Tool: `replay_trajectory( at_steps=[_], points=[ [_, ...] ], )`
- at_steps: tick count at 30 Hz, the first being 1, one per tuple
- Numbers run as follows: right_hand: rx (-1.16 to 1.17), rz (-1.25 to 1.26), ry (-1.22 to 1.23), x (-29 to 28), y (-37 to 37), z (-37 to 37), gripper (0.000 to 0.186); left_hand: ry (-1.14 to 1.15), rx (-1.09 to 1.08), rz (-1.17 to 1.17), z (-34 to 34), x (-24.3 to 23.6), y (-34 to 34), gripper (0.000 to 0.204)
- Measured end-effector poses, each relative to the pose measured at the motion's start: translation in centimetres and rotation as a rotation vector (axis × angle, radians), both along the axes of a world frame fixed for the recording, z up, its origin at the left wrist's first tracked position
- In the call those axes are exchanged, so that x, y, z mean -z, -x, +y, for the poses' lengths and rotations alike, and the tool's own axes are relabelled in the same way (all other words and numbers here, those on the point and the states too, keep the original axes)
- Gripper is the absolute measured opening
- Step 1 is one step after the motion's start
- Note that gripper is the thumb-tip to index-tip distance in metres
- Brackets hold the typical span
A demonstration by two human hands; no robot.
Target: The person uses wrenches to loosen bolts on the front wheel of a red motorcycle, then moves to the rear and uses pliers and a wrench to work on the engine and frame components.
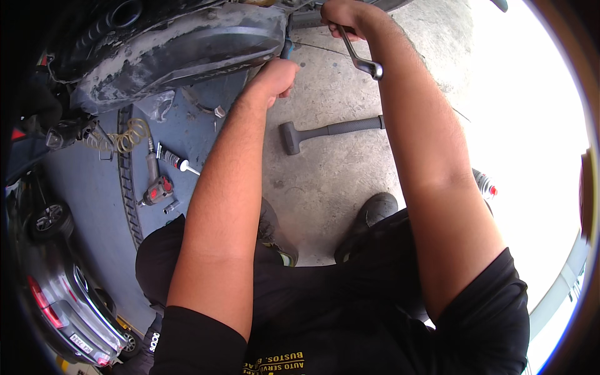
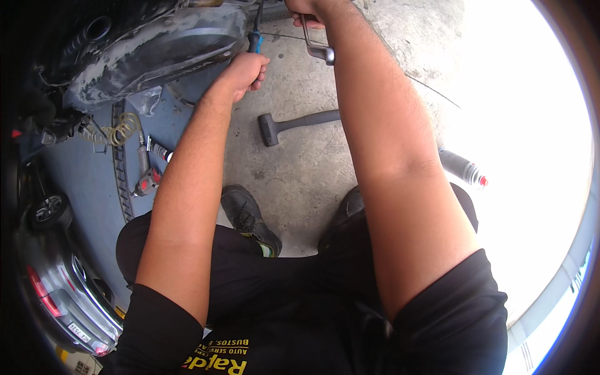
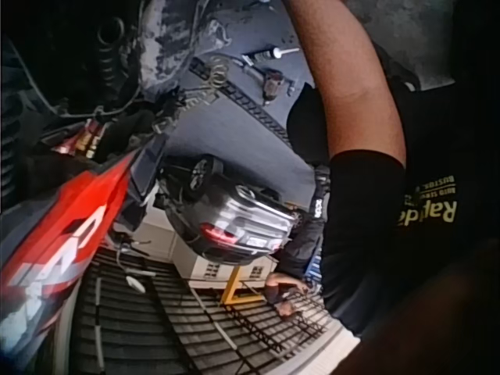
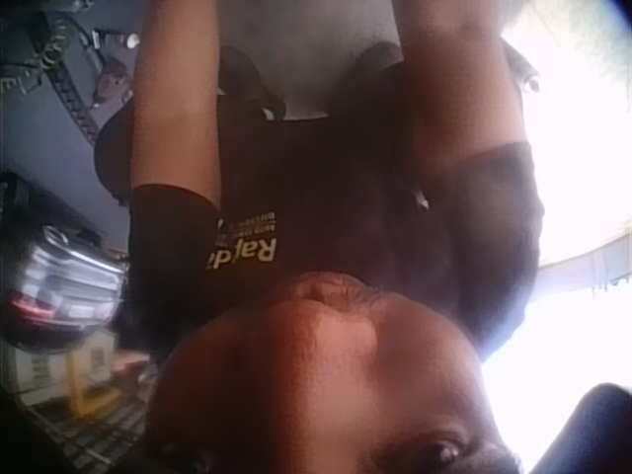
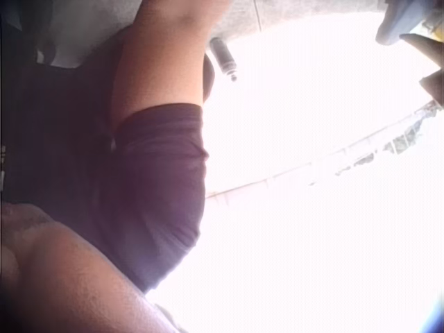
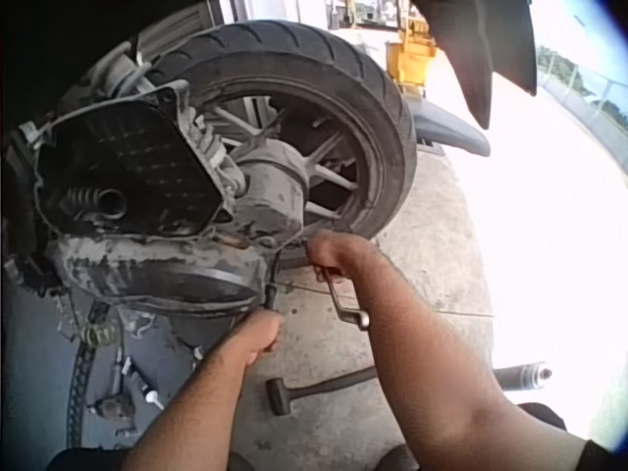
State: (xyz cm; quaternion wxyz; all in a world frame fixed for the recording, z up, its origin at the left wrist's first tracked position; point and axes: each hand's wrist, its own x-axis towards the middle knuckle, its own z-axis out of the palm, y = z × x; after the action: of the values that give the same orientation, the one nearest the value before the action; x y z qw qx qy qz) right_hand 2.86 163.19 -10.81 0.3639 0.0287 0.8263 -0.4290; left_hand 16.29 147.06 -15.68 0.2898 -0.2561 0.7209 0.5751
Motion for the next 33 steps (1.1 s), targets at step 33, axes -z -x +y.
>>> replay_trajectory(
  at_steps=[33],
  points=[
    [-0.088, 0.155, -0.248, -0.9, -4.7, -2.8, 0.037, 0.012, 0.013, -0.029, -2.0, 0.5, -0.4, 0.018]
  ],
)
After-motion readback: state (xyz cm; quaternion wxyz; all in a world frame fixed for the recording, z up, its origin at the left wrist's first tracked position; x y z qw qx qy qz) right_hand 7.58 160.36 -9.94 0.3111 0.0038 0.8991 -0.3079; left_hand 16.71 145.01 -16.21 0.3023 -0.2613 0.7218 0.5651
